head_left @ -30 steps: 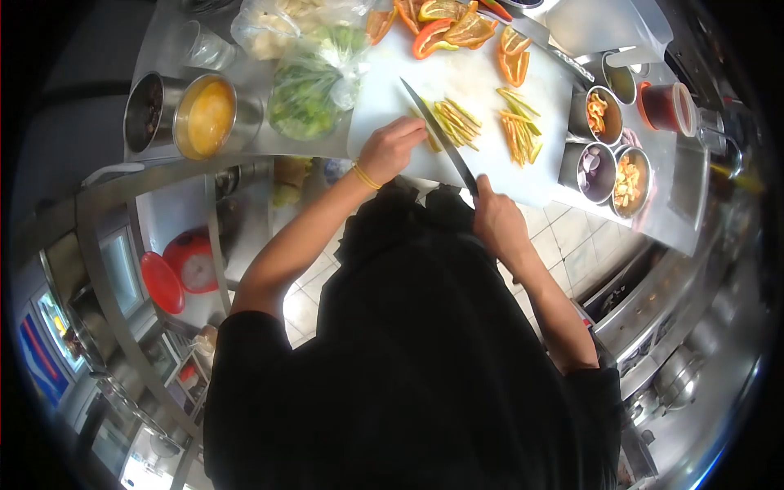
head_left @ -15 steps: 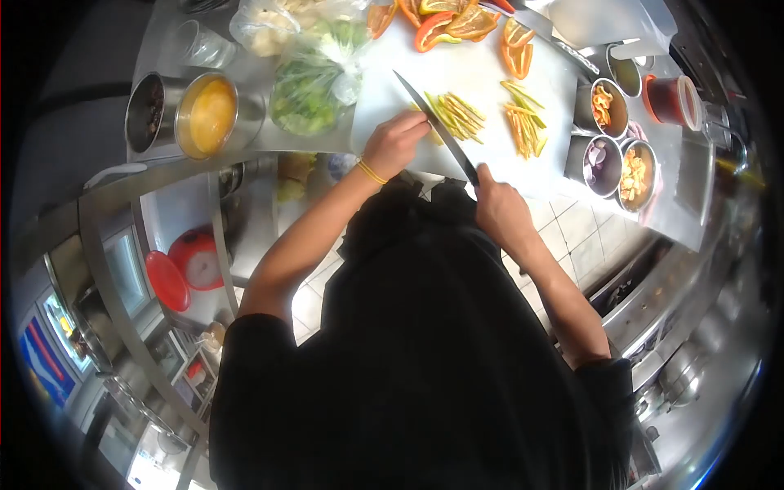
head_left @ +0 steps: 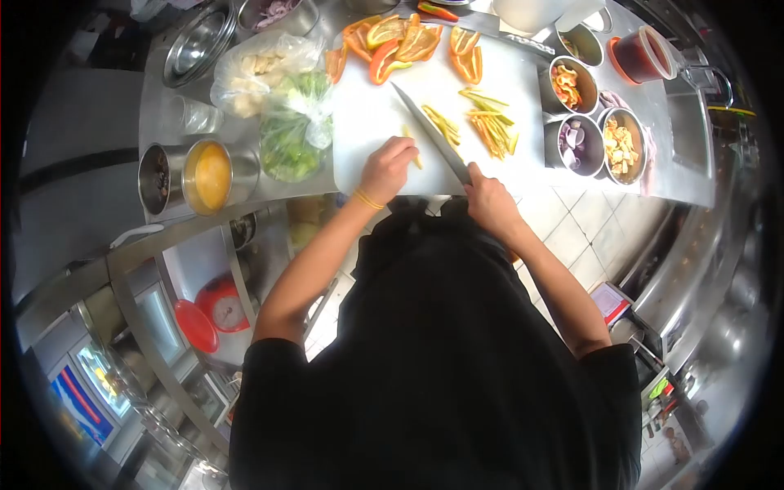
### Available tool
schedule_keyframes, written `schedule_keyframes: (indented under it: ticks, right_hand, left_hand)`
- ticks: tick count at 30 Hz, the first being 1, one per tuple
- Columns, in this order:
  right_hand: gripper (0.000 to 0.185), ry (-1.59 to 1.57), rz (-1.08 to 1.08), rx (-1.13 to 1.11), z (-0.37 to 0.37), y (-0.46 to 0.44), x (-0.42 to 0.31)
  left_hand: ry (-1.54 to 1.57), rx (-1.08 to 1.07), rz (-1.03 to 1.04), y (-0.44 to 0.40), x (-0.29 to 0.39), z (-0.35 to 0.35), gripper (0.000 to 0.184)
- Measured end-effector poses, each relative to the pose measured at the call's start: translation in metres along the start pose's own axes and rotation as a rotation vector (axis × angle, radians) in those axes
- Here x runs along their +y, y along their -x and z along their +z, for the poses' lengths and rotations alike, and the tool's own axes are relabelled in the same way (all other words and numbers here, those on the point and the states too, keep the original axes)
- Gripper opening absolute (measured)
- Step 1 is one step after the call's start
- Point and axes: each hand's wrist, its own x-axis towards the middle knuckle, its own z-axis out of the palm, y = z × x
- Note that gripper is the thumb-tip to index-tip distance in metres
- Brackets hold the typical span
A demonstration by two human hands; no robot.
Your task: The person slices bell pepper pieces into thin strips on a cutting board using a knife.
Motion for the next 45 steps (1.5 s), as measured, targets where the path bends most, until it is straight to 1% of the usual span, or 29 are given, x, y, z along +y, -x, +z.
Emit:
schedule_keyframes:
  ticks: [3,5,6,7,9,10,11,13,14,15,17,18,19,21,25,27,28,30,31,32,33,34,35,37,38,40,42,44,45]
  right_hand:
    - [0.027,-0.014,0.067,0.073,-0.01,0.007,0.023]
    - [0.027,-0.013,0.108,0.108,-0.017,0.009,0.033]
    - [0.027,-0.011,0.111,0.13,-0.021,0.011,0.037]
    - [0.027,-0.01,0.114,0.152,-0.024,0.014,0.04]
    - [0.028,-0.001,0.125,0.151,-0.034,0.021,0.042]
    - [0.029,0.015,0.129,0.145,-0.04,0.023,0.042]
    - [0.029,-0.001,0.14,0.16,-0.044,0.024,0.043]
    - [0.031,-0.021,0.057,0.297,-0.048,0.03,0.047]
    - [0.034,-0.037,0.046,0.299,-0.05,0.03,0.05]
    - [0.034,-0.047,0.032,0.294,-0.05,0.03,0.053]
    - [0.036,-0.102,0.009,0.344,-0.051,0.028,0.057]
    - [0.036,-0.113,-0.022,0.343,-0.051,0.026,0.06]
    - [0.037,-0.105,-0.019,0.329,-0.05,0.026,0.063]
    - [0.038,-0.111,-0.05,0.316,-0.05,0.023,0.064]
    - [0.041,-0.131,-0.08,0.291,-0.05,0.019,0.068]
    - [0.041,-0.119,-0.102,0.25,-0.051,0.017,0.067]
    - [0.041,-0.12,-0.113,0.252,-0.053,0.018,0.065]
    - [0.04,-0.16,-0.12,0.241,-0.058,0.023,0.061]
    - [0.04,-0.156,-0.121,0.242,-0.06,0.027,0.062]
    - [0.038,-0.167,-0.14,0.23,-0.063,0.029,0.063]
    - [0.037,-0.175,-0.161,0.218,-0.065,0.032,0.063]
    - [0.037,-0.167,-0.166,0.22,-0.065,0.034,0.065]
    - [0.036,-0.137,-0.157,0.166,-0.064,0.034,0.068]
    - [0.036,-0.095,-0.153,0.119,-0.065,0.038,0.069]
    - [0.036,-0.101,-0.153,0.086,-0.066,0.04,0.069]
    - [0.037,-0.113,-0.121,0.029,-0.066,0.042,0.068]
    - [0.035,-0.124,-0.101,0.046,-0.067,0.043,0.068]
    - [0.033,-0.136,-0.087,0.058,-0.072,0.045,0.068]
    - [0.031,-0.324,-0.017,-0.007,-0.077,0.047,0.069]
  left_hand:
    - [0.036,-0.028,0.032,-0.024,0.014,0.034,0.015]
    - [0.075,0.015,0.037,-0.044,0.022,0.058,0.014]
    - [0.103,-0.003,-0.026,-0.053,0.028,0.065,0.016]
    - [0.106,-0.012,-0.015,-0.058,0.034,0.069,0.016]
    - [0.19,0.193,-0.186,-0.066,0.052,0.071,0.016]
    - [0.203,0.232,-0.214,-0.069,0.063,0.06,0.018]
    - [0.203,0.215,-0.197,-0.074,0.072,0.049,0.018]
    - [0.114,0.186,0.01,-0.086,0.093,0.025,0.02]
    - [0.125,0.037,0.02,-0.091,0.097,0.019,0.019]
    - [0.108,0.036,0.015,-0.093,0.098,0.019,0.019]
    - [0.012,-0.3,0.061,-0.102,0.098,0.018,0.023]
    - [-0.014,-0.385,0.069,-0.102,0.092,0.022,0.031]
    - [-0.048,-0.378,0.059,-0.105,0.093,0.023,0.031]
    - [-0.084,-0.538,0.021,-0.113,0.095,0.028,0.036]
    - [-0.131,-0.635,-0.049,-0.124,0.1,0.034,0.04]
    - [-0.138,-0.715,-0.185,-0.131,0.101,0.032,0.033]
    - [-0.146,-0.709,-0.188,-0.132,0.094,0.03,0.033]
    - [0.141,-0.458,-0.205,-0.136,0.063,0.021,0.025]
    - [0.118,-0.307,-0.277,-0.141,0.049,0.013,0.02]
    - [0.048,-0.213,-0.337,-0.147,0.03,0.003,0.021]
    - [0.024,-0.111,-0.507,-0.151,0.011,-0.006,0.022]
    - [-0.248,-0.078,-0.443,-0.153,-0.009,-0.014,0.022]
    - [-0.246,-0.067,-0.442,-0.148,-0.021,-0.017,0.022]
    - [-0.559,-0.174,-0.448,-0.137,-0.042,-0.018,0.021]
    - [-0.65,-0.21,-0.413,-0.131,-0.051,-0.015,0.025]
    - [-0.596,-0.152,-0.418,-0.122,-0.062,-0.016,0.026]
    - [-0.538,-0.104,-0.433,-0.108,-0.07,-0.022,0.027]
    - [-0.364,-0.042,-0.434,-0.097,-0.068,-0.038,0.03]
    - [-0.36,-0.04,-0.442,-0.091,-0.061,-0.047,0.03]
